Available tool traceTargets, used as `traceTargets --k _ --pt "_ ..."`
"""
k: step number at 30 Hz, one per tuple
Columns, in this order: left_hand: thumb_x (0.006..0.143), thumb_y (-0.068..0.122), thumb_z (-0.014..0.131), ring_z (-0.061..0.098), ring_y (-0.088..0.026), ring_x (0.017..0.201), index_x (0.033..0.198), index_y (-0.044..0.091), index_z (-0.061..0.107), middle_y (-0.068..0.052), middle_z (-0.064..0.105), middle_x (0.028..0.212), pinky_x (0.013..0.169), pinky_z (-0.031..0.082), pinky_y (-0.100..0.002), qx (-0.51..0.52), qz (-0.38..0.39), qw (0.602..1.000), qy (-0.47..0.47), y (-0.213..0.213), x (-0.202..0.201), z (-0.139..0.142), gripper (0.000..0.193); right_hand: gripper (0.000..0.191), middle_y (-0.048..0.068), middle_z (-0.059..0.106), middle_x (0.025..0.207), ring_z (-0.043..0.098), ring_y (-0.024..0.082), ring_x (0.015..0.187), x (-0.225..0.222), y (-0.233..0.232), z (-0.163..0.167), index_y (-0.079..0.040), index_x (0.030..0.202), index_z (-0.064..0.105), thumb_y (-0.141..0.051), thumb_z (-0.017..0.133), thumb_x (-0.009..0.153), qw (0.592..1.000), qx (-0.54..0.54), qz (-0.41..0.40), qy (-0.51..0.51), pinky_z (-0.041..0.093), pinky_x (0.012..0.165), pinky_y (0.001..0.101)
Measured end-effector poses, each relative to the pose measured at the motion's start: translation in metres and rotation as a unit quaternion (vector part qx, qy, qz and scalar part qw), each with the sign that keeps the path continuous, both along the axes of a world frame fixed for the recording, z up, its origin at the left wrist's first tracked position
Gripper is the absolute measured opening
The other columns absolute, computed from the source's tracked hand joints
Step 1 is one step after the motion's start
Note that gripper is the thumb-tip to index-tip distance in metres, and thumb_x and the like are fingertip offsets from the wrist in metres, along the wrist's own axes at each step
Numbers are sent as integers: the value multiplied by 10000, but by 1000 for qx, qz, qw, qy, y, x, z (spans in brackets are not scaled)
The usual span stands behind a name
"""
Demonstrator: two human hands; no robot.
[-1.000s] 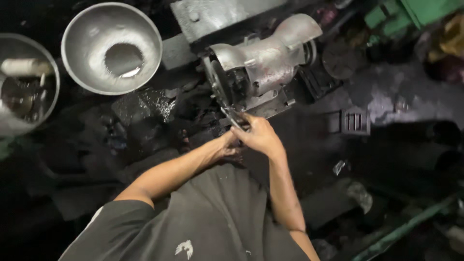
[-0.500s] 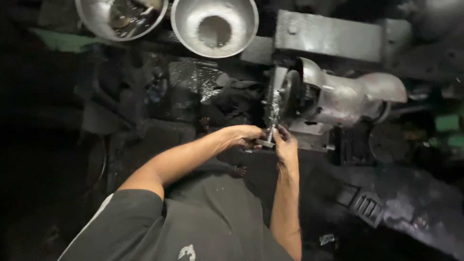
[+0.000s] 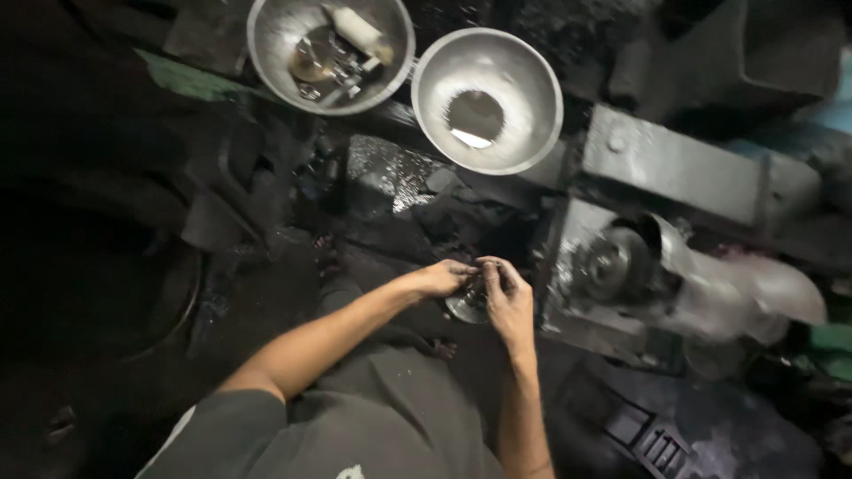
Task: The person grinds the edges of small metal parts against a bench grinder, rotating them to smooth different sides. The person occasionally dips the parts into a metal bowl containing liquid and other small items, then resumes grinding.
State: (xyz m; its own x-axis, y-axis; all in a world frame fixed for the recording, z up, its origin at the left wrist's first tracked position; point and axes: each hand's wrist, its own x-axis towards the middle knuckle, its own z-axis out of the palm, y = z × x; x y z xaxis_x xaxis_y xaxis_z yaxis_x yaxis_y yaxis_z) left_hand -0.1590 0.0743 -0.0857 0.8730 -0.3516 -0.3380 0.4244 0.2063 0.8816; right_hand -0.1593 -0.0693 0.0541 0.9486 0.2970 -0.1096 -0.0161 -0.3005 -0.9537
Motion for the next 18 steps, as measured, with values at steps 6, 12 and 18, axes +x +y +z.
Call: traceTargets --k 6,12,18 --pt "967 382 536 694 -239 1055 1304 103 584 -82 712 1169 905 594 -438 -384 101 892 217 207 -36 20 440 231 62 779 916 682 77 837 19 226 18 -14 1103 726 -210 659 1001 997 -25 73 18 559 738 250" --pt "942 316 567 651 -307 1209 1439 96 529 -128 647 1331 1029 530 -541 -458 286 836 100 419 -65 26 545 274 116 761 978 721 106 788 31 447 55 -77 1204 732 -182 706 953 950 -124 278 -71 570 718 274" --pt "912 290 620 632 -349 1183 1464 95 514 -170 627 1323 994 530 -593 -446 380 809 47 560 -86 2 594 397 142 774 1056 725 256 989 87 525 50 -61 1187 711 95 627 833 950 -43 273 -148 550 913 338"
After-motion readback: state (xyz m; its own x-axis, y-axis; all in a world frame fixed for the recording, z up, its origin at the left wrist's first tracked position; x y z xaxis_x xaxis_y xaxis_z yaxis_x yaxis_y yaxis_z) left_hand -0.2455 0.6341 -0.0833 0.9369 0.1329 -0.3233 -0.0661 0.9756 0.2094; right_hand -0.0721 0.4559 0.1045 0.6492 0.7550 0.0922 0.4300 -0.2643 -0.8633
